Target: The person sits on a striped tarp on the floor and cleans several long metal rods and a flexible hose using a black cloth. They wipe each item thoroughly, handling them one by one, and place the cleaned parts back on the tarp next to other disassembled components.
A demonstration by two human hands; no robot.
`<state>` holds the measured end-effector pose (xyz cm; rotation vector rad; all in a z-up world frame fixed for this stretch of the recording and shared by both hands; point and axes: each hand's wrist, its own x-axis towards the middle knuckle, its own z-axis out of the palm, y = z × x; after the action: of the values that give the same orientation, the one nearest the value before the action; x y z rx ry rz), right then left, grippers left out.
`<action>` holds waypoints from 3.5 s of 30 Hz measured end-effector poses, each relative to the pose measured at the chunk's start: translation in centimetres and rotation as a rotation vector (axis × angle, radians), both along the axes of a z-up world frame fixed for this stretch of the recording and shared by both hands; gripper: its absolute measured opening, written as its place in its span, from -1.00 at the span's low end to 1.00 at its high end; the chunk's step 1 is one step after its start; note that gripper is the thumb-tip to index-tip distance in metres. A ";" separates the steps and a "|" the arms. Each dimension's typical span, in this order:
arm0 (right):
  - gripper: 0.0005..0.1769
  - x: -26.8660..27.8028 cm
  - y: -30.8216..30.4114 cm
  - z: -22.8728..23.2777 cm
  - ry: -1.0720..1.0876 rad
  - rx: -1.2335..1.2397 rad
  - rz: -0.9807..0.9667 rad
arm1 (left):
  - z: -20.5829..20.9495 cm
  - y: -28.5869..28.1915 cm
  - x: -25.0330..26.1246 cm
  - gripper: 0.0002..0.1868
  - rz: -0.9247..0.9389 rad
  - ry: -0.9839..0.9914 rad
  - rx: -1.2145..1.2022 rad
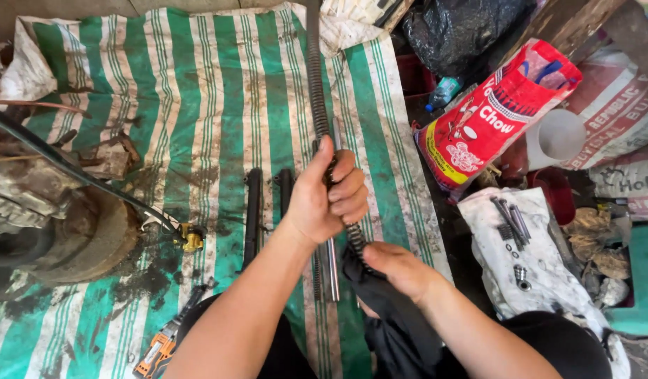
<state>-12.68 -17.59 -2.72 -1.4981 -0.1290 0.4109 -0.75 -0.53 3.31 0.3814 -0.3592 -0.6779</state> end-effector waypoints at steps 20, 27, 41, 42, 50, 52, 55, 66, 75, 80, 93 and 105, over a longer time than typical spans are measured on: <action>-0.81 5.8 -7.2 -0.7 -0.266 -0.273 -0.213 | 1.8 3.4 2.0 -0.45 0.576 0.273 0.364; -0.69 5.5 -11.3 1.5 -0.422 0.010 -0.124 | 0.2 1.2 -0.4 -0.53 0.634 -0.125 0.608; -0.56 5.2 -10.8 3.8 -0.519 0.541 0.007 | -4.0 -3.6 -1.9 -0.53 0.356 -0.344 0.534; -0.70 5.0 -11.1 3.3 -0.470 0.425 -0.085 | -3.9 -3.5 -1.8 -0.56 0.359 -0.331 0.525; -0.01 5.8 -8.4 4.4 -0.311 0.071 -0.260 | 1.5 -0.3 -0.5 -0.63 0.466 -0.256 0.520; 0.24 6.7 -6.2 5.6 -0.485 -0.102 -0.044 | 1.7 0.0 0.3 -0.59 0.502 -0.209 0.480; -0.78 8.7 -4.5 6.0 -0.330 -0.232 0.002 | 1.3 -0.1 1.3 -0.58 0.534 -0.174 0.488; -0.89 8.7 -6.6 0.3 -0.112 -0.023 -0.210 | 1.7 0.7 4.0 -0.75 0.742 0.032 0.498; -0.67 7.8 -8.2 1.1 -0.292 -0.303 0.054 | -0.3 0.4 7.2 -0.63 0.937 0.257 0.242; -0.63 9.1 -11.7 2.9 -0.348 -0.228 -0.277 | -1.0 0.1 6.1 -0.64 0.919 0.327 0.186; -0.84 11.9 -7.3 21.8 -0.669 -0.365 -0.410 | -2.2 -0.3 0.7 -0.17 0.138 0.083 0.942; -0.87 10.2 -0.6 21.3 -0.594 -0.636 -0.254 | -0.6 -2.1 -0.2 -0.61 0.933 -0.651 0.632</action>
<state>-2.52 -18.22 18.59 -2.2028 -0.2900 -0.2399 -0.93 -2.63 2.70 1.2846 -0.5167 0.3014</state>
